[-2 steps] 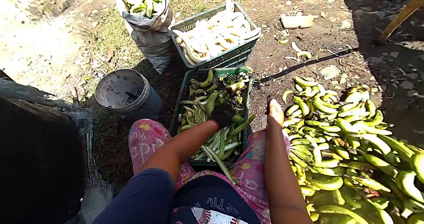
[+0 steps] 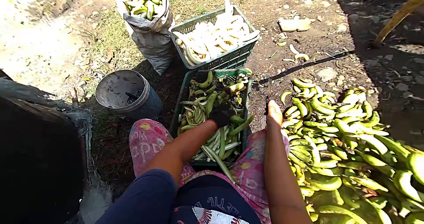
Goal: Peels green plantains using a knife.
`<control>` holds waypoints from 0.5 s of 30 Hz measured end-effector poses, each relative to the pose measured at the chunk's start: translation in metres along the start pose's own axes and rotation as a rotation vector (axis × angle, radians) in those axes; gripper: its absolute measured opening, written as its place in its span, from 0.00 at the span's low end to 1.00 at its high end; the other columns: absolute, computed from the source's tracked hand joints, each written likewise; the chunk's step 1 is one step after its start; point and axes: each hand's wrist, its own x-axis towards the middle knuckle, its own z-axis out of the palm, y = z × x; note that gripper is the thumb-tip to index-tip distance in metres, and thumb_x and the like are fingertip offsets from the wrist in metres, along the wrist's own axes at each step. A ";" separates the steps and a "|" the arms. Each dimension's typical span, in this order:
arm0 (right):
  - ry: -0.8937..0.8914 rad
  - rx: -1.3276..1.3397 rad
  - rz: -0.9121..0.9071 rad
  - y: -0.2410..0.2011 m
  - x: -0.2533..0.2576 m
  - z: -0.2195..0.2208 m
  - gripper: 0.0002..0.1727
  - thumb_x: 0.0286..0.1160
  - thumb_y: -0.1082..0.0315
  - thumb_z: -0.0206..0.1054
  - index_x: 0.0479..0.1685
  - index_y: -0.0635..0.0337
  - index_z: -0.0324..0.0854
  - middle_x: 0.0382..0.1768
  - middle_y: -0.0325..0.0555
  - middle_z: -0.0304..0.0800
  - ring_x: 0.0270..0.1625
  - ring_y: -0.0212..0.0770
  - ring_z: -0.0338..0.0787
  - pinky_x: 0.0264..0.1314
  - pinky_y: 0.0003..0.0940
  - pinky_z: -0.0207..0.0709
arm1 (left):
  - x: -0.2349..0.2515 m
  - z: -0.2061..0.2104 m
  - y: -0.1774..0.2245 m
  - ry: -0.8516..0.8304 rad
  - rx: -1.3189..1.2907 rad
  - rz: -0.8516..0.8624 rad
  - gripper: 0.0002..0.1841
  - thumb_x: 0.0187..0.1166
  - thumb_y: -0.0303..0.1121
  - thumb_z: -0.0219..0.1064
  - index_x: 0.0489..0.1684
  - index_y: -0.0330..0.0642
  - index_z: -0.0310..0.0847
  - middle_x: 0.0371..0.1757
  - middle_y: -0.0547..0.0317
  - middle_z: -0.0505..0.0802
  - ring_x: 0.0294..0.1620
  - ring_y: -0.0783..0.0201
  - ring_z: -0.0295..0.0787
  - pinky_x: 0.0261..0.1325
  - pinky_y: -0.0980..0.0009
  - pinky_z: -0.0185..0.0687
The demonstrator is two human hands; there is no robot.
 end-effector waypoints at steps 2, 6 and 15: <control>0.002 -0.018 -0.047 0.012 0.003 0.001 0.30 0.92 0.44 0.51 0.75 0.58 0.78 0.69 0.54 0.85 0.67 0.45 0.84 0.72 0.50 0.74 | -0.001 0.001 -0.013 0.009 0.020 0.060 0.28 0.65 0.42 0.78 0.71 0.66 0.83 0.84 0.53 0.76 0.92 0.39 0.52 0.85 0.25 0.39; -0.029 -0.158 -0.134 0.030 0.011 0.002 0.31 0.91 0.42 0.49 0.77 0.53 0.79 0.75 0.54 0.82 0.79 0.50 0.79 0.81 0.58 0.69 | -0.030 -0.020 -0.041 0.017 -0.019 0.244 0.28 0.64 0.48 0.79 0.69 0.72 0.84 0.85 0.69 0.76 0.93 0.46 0.49 0.86 0.30 0.41; -0.253 -0.320 -0.212 0.023 -0.016 0.018 0.35 0.90 0.39 0.49 0.83 0.56 0.72 0.73 0.62 0.82 0.76 0.58 0.81 0.78 0.63 0.70 | -0.158 -0.019 -0.095 0.567 -0.712 -0.477 0.24 0.79 0.34 0.69 0.75 0.48 0.77 0.69 0.46 0.86 0.69 0.50 0.83 0.66 0.44 0.81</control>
